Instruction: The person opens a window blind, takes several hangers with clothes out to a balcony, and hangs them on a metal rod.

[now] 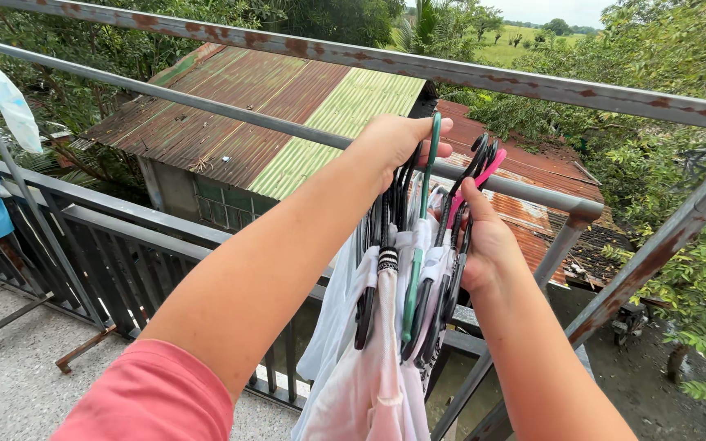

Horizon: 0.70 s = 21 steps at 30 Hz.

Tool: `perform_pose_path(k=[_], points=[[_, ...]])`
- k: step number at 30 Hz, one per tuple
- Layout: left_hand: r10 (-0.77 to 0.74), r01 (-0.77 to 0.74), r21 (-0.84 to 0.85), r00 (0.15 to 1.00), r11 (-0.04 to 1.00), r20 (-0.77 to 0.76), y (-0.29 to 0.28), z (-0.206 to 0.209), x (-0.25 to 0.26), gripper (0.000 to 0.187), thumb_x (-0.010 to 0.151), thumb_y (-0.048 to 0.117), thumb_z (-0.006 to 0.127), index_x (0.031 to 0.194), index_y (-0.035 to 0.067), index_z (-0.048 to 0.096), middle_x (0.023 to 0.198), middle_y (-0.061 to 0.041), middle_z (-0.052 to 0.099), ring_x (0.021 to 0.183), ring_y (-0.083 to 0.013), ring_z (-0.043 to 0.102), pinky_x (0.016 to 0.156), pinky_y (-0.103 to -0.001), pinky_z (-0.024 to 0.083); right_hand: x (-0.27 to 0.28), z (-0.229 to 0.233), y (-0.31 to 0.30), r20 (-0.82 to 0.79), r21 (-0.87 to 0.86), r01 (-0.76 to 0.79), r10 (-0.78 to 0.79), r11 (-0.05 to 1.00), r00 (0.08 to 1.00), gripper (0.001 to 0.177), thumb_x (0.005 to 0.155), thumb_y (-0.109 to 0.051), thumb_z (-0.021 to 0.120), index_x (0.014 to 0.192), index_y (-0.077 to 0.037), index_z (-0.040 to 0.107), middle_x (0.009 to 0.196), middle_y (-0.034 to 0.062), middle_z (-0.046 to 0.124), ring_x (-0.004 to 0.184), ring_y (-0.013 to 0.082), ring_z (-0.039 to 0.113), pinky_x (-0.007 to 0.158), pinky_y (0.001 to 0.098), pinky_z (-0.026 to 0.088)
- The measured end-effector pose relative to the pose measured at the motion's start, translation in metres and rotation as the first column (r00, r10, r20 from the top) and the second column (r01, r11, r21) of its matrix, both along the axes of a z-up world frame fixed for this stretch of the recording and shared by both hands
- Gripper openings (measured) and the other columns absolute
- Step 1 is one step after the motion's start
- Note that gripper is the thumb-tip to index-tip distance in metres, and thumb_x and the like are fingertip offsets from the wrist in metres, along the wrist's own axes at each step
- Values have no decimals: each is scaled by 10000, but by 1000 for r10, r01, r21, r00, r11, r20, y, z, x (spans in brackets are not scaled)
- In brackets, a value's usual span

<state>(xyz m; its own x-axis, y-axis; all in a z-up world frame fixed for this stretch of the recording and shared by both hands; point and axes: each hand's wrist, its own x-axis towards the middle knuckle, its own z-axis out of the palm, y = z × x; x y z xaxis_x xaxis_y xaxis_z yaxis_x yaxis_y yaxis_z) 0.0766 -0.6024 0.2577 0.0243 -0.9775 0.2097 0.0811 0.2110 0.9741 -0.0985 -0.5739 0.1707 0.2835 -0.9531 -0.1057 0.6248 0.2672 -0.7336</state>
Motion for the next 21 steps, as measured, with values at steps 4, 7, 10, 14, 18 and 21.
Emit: perform_pose_path(k=[4,7,10,14,18,21], points=[[40,-41,32,999,999,12,-37,-18,-9,195,815,173,784,879,-11,766,718,-99,751,596,-178,719,538,-337,543,4,-8,-2,48,83,-75,71,994,996,361,924,-390,666,995,-36,654,825,181,719,709,318,730,680,498,625],[68,-72,69,996,995,58,-48,-19,-5,154,813,118,748,864,-27,764,715,-103,744,604,-190,704,542,-337,558,-2,-11,2,46,70,-78,75,994,996,331,936,-329,659,1039,-14,649,869,179,732,749,312,738,717,495,627],[83,-102,144,988,984,130,-42,-14,-6,159,795,70,690,895,-51,707,734,-122,757,600,-204,691,550,-353,594,-8,-20,11,2,-24,-51,51,998,999,292,952,-268,664,1062,2,652,882,160,723,745,292,721,724,474,620],[-23,-10,277,993,961,115,-21,3,-2,235,846,213,651,991,29,624,785,-98,791,607,-168,651,554,-341,570,-12,-26,27,-127,-73,21,-30,997,991,348,929,-265,642,1124,23,662,920,148,739,763,280,717,733,455,604],[-54,26,250,993,968,104,-10,3,0,362,886,305,639,1085,5,599,812,-112,803,611,-162,662,549,-334,558,-20,-15,40,-659,-438,48,-356,898,663,682,990,-458,714,1483,-66,452,1204,48,628,1093,201,634,925,433,532],[-32,-46,266,959,963,281,-14,1,4,377,886,444,572,1100,136,612,782,-121,769,610,-188,674,543,-376,533,-40,15,70,-732,-654,-227,-680,721,-52,611,938,-506,639,1381,-89,586,1140,221,702,1095,385,652,947,473,502]])
